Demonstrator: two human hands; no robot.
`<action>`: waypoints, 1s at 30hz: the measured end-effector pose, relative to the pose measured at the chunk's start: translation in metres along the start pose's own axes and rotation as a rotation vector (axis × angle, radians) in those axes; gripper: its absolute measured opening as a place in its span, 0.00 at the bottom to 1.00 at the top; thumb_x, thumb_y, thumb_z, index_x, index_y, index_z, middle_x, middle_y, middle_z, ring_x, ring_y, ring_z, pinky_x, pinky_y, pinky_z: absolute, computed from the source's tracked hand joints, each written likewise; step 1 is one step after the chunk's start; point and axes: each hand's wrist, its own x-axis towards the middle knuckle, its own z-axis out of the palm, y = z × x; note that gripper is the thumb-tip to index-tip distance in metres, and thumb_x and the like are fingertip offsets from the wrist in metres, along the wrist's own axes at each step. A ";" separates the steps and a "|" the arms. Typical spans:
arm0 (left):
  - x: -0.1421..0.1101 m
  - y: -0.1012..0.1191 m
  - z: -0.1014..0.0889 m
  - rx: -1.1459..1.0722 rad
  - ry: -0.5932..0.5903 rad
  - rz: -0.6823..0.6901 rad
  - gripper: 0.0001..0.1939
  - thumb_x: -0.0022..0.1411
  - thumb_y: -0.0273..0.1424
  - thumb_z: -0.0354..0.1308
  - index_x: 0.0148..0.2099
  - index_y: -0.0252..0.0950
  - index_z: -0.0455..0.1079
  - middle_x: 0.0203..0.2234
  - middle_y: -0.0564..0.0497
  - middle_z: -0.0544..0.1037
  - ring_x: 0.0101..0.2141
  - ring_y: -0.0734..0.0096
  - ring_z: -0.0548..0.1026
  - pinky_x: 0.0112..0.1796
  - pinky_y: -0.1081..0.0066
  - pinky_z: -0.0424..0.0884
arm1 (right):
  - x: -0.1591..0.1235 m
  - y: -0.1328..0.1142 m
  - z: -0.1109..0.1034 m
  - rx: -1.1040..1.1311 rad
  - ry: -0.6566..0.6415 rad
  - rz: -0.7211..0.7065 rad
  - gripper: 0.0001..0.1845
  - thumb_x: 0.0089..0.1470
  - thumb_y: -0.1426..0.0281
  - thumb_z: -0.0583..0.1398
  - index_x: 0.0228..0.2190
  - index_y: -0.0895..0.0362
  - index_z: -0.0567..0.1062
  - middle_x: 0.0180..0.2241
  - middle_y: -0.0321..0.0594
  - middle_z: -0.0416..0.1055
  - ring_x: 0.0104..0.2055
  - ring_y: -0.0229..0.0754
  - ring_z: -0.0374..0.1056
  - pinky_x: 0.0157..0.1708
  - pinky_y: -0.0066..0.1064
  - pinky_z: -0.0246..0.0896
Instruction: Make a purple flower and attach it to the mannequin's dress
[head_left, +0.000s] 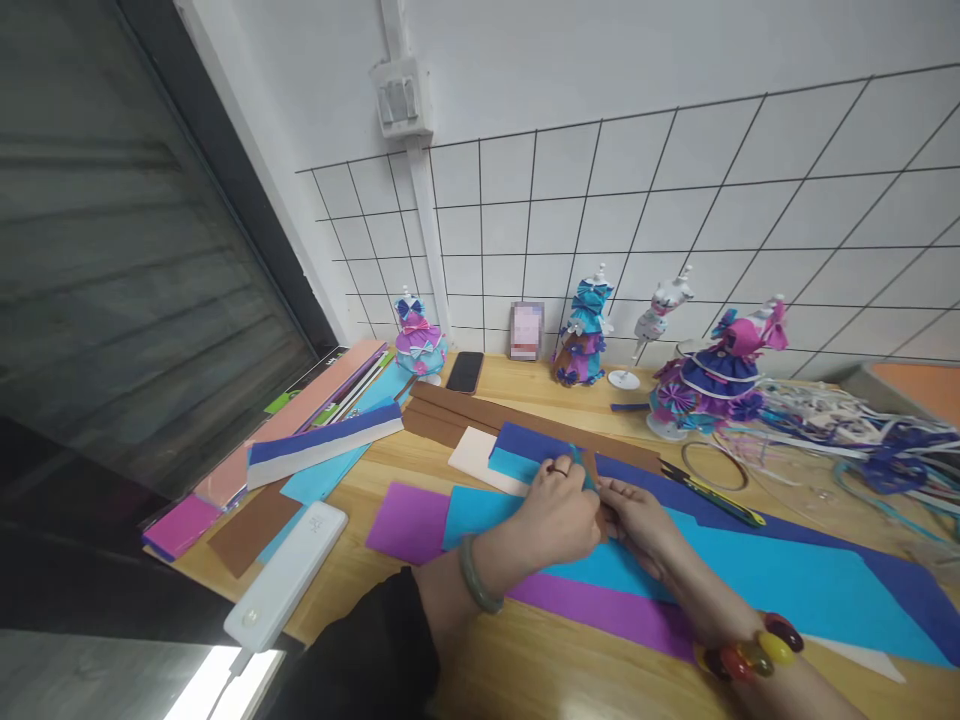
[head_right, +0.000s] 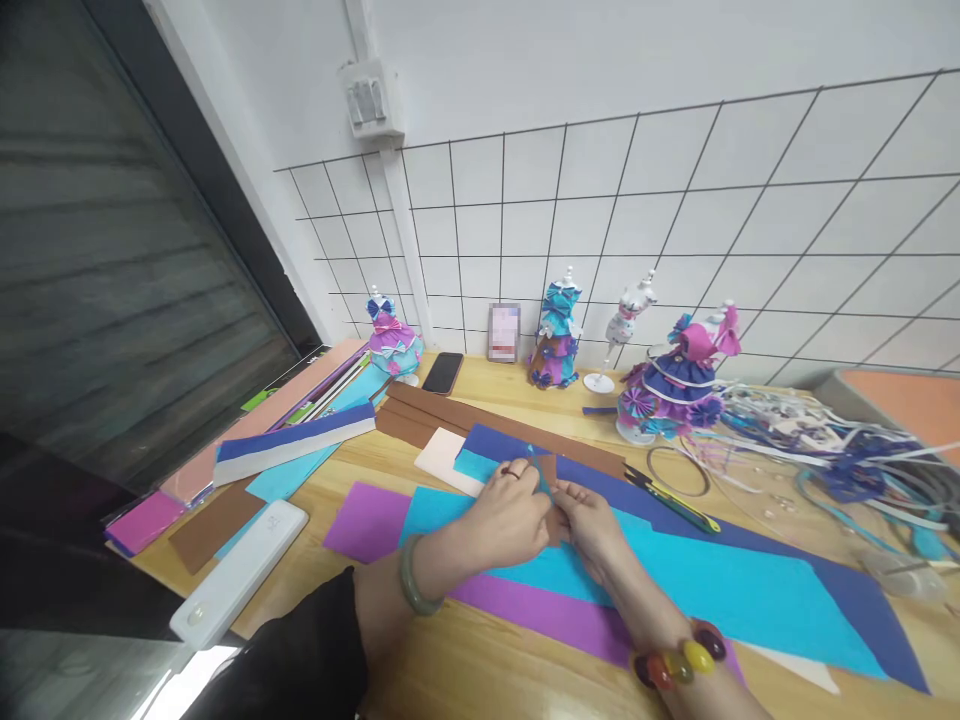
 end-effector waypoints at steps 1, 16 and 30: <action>0.000 0.004 0.004 -0.018 -0.003 0.002 0.13 0.54 0.33 0.49 0.33 0.30 0.71 0.36 0.37 0.67 0.45 0.52 0.60 0.45 0.57 0.58 | -0.001 0.001 0.001 0.009 -0.010 -0.003 0.07 0.37 0.69 0.64 0.24 0.55 0.72 0.20 0.35 0.73 0.21 0.39 0.68 0.21 0.28 0.61; 0.002 0.005 0.011 -0.220 0.043 -0.069 0.29 0.47 0.55 0.52 0.38 0.33 0.69 0.35 0.40 0.67 0.44 0.53 0.62 0.41 0.59 0.61 | -0.004 0.000 -0.008 0.066 0.046 -0.083 0.15 0.37 0.60 0.66 0.23 0.56 0.69 0.13 0.28 0.61 0.14 0.31 0.56 0.12 0.23 0.48; 0.015 -0.018 0.029 -1.983 -0.047 -0.629 0.25 0.50 0.48 0.56 0.37 0.29 0.70 0.29 0.43 0.76 0.34 0.63 0.73 0.37 0.65 0.66 | -0.013 -0.009 -0.006 -0.002 -0.062 -0.164 0.14 0.43 0.61 0.63 0.32 0.55 0.74 0.27 0.38 0.74 0.24 0.38 0.67 0.26 0.29 0.60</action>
